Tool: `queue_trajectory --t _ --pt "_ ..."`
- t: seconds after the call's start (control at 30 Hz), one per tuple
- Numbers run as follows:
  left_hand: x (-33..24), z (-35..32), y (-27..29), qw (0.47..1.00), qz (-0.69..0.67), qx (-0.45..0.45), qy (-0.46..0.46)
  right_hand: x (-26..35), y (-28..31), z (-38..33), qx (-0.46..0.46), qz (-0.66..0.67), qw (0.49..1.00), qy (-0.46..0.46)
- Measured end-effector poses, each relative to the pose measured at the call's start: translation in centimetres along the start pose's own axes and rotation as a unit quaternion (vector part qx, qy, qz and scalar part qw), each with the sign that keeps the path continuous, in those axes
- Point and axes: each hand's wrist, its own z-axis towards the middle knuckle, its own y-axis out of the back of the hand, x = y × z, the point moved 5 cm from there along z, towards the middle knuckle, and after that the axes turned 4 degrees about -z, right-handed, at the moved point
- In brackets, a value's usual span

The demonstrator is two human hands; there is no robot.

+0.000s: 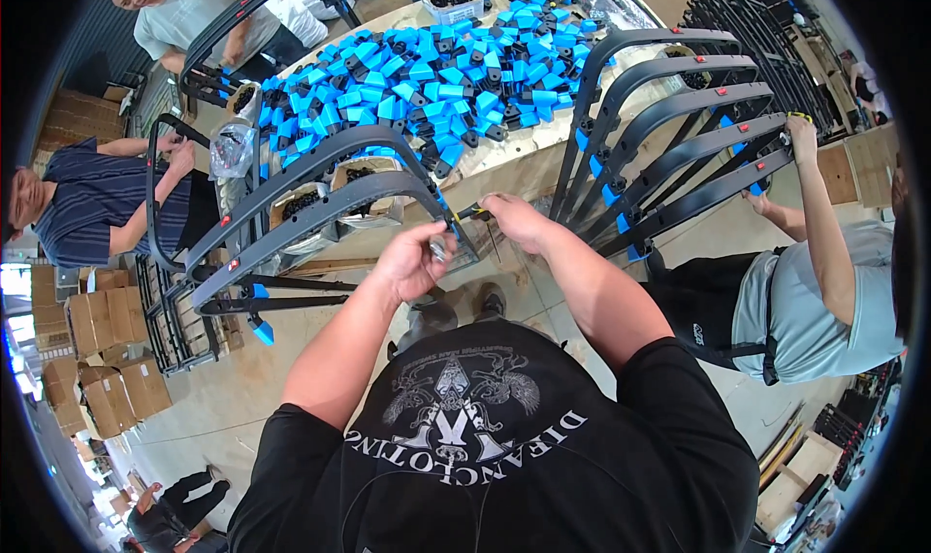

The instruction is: Assembling blue plastic components onto metal frames using a wrench in a factory setting.

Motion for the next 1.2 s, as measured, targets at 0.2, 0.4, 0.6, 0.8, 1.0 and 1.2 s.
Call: queue_trajectory --t 0.2,0.4,0.6,0.8,1.0,1.2 --pt "1.3 0.3 0.1 0.712 0.665 -0.193 -0.12 4.0 -2.0 -2.9 0.043 0.031 0.977 -0.205" --pt "1.8 0.6 0.4 0.981 0.185 -0.003 -0.057 1.6 -2.2 -2.0 -0.021 0.109 0.985 -0.132" --pt "1.3 0.1 -0.4 0.959 0.281 -0.024 0.018 2.7 -2.8 -2.8 -0.102 -0.033 0.994 -0.014" --pt "2.9 2.3 4.8 0.753 0.598 -0.182 -0.204 4.9 -4.2 -3.1 -0.046 -0.001 0.999 -0.027" --pt "0.3 0.1 0.2 0.985 -0.145 0.086 0.02 5.1 -3.1 -3.4 -0.062 0.021 0.993 -0.1" --pt "2.8 2.1 2.6 0.788 0.576 -0.167 -0.143 4.1 -3.6 -3.7 -0.093 -0.023 0.994 -0.056"
